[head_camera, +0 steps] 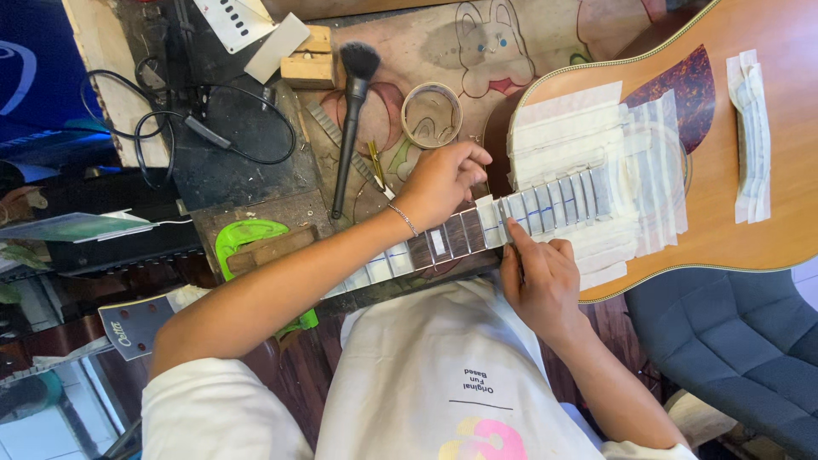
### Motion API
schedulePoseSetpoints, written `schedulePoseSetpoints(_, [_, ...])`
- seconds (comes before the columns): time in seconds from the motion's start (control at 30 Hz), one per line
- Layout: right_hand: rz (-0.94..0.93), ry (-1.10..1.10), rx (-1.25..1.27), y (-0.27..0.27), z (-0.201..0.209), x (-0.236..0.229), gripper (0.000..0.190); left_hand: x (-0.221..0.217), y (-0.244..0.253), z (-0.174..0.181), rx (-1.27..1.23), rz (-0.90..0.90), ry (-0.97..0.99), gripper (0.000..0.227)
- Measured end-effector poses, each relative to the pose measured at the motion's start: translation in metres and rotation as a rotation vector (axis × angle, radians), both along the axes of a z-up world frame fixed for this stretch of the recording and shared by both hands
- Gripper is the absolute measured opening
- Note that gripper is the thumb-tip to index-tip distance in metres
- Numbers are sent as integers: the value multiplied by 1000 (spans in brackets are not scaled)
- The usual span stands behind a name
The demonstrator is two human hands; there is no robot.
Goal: The person applies white tape to the fretboard of a guitar neck and uses a utility knife to trim the tape flush with the frets. The person repeatedly aligns, cuts, and removes tape sections along the neck.
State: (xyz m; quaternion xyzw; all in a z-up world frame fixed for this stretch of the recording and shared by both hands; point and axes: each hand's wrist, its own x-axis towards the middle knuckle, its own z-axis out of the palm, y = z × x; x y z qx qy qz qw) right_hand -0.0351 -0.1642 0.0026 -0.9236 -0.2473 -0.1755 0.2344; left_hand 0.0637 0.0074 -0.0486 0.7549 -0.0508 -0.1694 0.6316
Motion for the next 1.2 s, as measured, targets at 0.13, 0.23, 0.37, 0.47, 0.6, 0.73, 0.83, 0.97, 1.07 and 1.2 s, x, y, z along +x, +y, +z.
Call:
schedulePoseSetpoints(0.13, [24, -46, -24, 4, 6, 2, 32, 1, 2, 9, 180, -18, -28, 9])
schedulePoseSetpoints(0.23, [30, -54, -26, 6, 8, 3, 32, -2, 4, 6, 99, -85, 20, 16])
schedulePoseSetpoints(0.37, [42, -96, -51, 12, 11, 4, 31, -4, 0, 1, 3, -240, 116, 19])
schedulePoseSetpoints(0.47, [39, -98, -77, 13, 13, 3, 31, 2, 4, 13, 53, -236, 87, 16])
schedulePoseSetpoints(0.6, [25, -142, -111, 14, 10, 3, 30, 0, 7, 18, 74, -231, 109, 15])
schedulePoseSetpoints(0.73, [19, -186, -154, 17, 12, 3, 27, -2, 6, 21, 86, -225, 126, 14])
schedulePoseSetpoints(0.83, [20, -209, -199, 18, 13, 4, 29, -2, 5, 16, 77, -228, 129, 14])
schedulePoseSetpoints(0.97, [17, -240, -245, 17, 10, 3, 33, -2, 5, 14, 63, -228, 130, 13])
schedulePoseSetpoints(1.07, [15, -244, -255, 18, 11, 3, 35, -1, 4, 13, 68, -235, 131, 14])
schedulePoseSetpoints(1.2, [17, -245, -257, 19, 12, 4, 34, -1, 4, 12, 68, -230, 137, 14])
